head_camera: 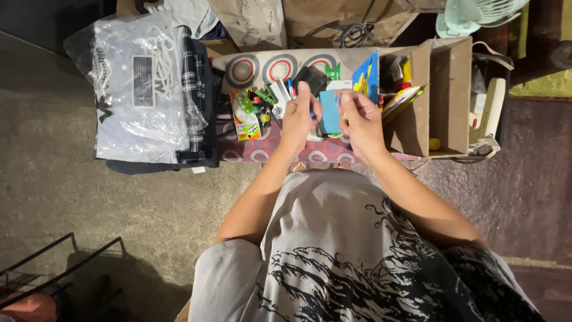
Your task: Organizing various stationery items, pens, and cards into a cardboard organizer on a workspace.
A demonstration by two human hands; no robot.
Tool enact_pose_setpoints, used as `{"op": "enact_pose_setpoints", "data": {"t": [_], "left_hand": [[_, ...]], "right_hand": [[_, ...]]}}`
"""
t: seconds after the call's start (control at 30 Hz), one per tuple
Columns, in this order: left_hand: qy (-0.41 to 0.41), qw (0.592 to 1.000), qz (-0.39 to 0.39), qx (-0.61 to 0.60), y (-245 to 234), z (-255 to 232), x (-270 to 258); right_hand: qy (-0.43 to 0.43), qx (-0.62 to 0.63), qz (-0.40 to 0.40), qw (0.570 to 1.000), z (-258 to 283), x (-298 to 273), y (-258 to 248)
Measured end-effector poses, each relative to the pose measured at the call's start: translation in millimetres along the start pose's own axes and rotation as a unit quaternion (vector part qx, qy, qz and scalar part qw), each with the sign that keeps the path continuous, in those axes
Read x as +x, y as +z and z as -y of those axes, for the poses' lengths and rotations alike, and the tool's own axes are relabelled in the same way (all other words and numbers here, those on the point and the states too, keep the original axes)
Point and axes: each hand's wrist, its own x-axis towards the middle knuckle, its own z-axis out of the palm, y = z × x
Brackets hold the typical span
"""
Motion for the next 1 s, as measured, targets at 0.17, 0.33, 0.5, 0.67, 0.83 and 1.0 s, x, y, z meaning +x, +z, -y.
{"op": "enact_pose_setpoints", "data": {"t": [0.17, 0.33, 0.5, 0.67, 0.83, 1.0], "left_hand": [[0.076, 0.996, 0.005, 0.053, 31, -10, -10], [0.058, 0.997, 0.056, 0.019, 41, -16, -18], [-0.001, 0.997, 0.042, -0.064, 48, -11, -15], [0.003, 0.996, 0.054, -0.065, 60, -7, -13], [0.023, 0.993, 0.12, -0.009, 84, -26, -17], [0.19, 0.947, 0.2, 0.162, 118, -69, -15]], "right_hand": [[0.036, 0.005, -0.059, 0.998, -2, -5, -11], [0.021, 0.027, -0.081, 0.996, 2, -10, -16], [0.002, 0.029, -0.13, 0.991, 4, -17, -27], [-0.005, 0.095, -0.107, 0.99, 7, -26, -34], [-0.004, 0.073, -0.1, 0.992, 20, -39, -38], [-0.092, 0.006, -0.101, 0.991, 39, -45, -57]]}}
